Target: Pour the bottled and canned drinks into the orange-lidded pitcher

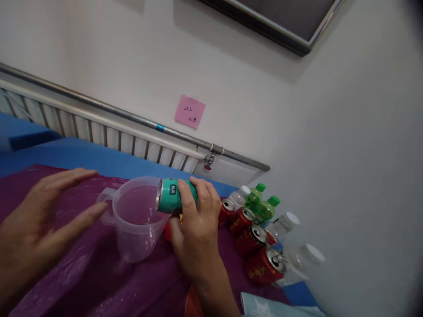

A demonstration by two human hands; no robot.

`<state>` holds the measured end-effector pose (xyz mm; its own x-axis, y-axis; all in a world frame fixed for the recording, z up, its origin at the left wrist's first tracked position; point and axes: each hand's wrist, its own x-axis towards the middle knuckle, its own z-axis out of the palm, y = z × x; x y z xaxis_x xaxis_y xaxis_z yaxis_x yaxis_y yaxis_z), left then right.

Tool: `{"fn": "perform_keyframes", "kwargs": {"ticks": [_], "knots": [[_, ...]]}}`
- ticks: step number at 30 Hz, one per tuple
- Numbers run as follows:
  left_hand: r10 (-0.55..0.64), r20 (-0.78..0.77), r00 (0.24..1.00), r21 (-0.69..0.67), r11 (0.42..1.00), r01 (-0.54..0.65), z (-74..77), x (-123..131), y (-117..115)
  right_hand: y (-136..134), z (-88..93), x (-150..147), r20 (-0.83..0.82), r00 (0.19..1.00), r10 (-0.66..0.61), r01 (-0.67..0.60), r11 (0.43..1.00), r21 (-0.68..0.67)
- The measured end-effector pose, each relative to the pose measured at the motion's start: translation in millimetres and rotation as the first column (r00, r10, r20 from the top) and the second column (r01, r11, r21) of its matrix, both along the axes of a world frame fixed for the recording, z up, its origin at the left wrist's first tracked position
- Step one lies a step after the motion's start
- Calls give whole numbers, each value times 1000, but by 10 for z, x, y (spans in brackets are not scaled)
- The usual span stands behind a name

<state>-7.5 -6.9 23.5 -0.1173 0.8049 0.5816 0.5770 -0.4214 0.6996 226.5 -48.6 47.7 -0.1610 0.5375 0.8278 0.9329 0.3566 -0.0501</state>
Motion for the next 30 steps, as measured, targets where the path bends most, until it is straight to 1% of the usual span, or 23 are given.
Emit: {"fn": "perform_keyframes", "kwargs": {"ticks": [1,2,3,4,5,6,7,8,10,13,14,15,16,18,19,20,22,24,26,27,30], "knots": [[-49,-118,992,102,993,62,137,61,-50,-9,12,3,4,1000,0,0,1000,-5],[-118,-229,966,202,965,165,271,143,-84,-19,23,6,9,1000,-1,1,1000,-10],[-178,-335,925,278,919,278,390,240,-100,-29,30,9,15,1000,1,-1,1000,-13],[-212,-440,872,329,866,377,488,343,-97,-37,34,12,22,1000,6,-5,1000,-15],[-227,-523,822,328,836,440,559,444,-77,-44,35,15,27,1000,13,-13,1000,-15],[-233,-586,776,312,819,482,604,536,-43,-48,33,17,31,999,25,-24,1000,-10],[-243,-629,739,279,816,506,627,615,1,-50,29,18,32,999,41,-41,999,0],[-263,-644,718,236,825,514,635,678,48,-50,26,18,30,998,63,-64,998,12],[-335,-632,699,133,841,524,637,752,136,-52,24,13,21,992,125,-126,992,33],[-482,-531,697,-61,842,536,681,746,217,-75,52,7,-23,978,207,-204,976,79],[-512,-479,713,-121,843,525,702,718,233,-89,70,8,-52,975,215,-208,971,116],[-522,-414,746,-171,849,499,718,680,246,-105,91,11,-88,972,217,-202,966,160],[-502,-331,799,-207,865,458,722,632,259,-120,112,15,-127,968,217,-189,960,205],[-414,-116,903,-245,893,378,684,525,285,-141,141,22,-202,955,220,-163,950,265],[-376,11,926,-248,897,367,642,473,298,-142,142,23,-228,948,222,-156,949,273],[-358,136,924,-239,893,381,590,427,310,-135,132,22,-244,944,221,-156,953,260],[-354,352,866,-192,879,437,475,367,330,-98,80,10,-261,943,208,-160,968,193],[-339,479,810,-154,875,458,385,352,339,-42,0,-7,-273,945,180,-164,983,83],[-312,534,786,-136,885,445,346,372,329,14,-78,-17,-289,945,155,-174,984,-41],[-306,537,786,-142,886,442,347,389,317,36,-108,-18,-295,944,151,-187,978,-98],[-286,502,816,-203,879,433,407,437,257,71,-144,-16,-304,938,164,-235,948,-214]]}}
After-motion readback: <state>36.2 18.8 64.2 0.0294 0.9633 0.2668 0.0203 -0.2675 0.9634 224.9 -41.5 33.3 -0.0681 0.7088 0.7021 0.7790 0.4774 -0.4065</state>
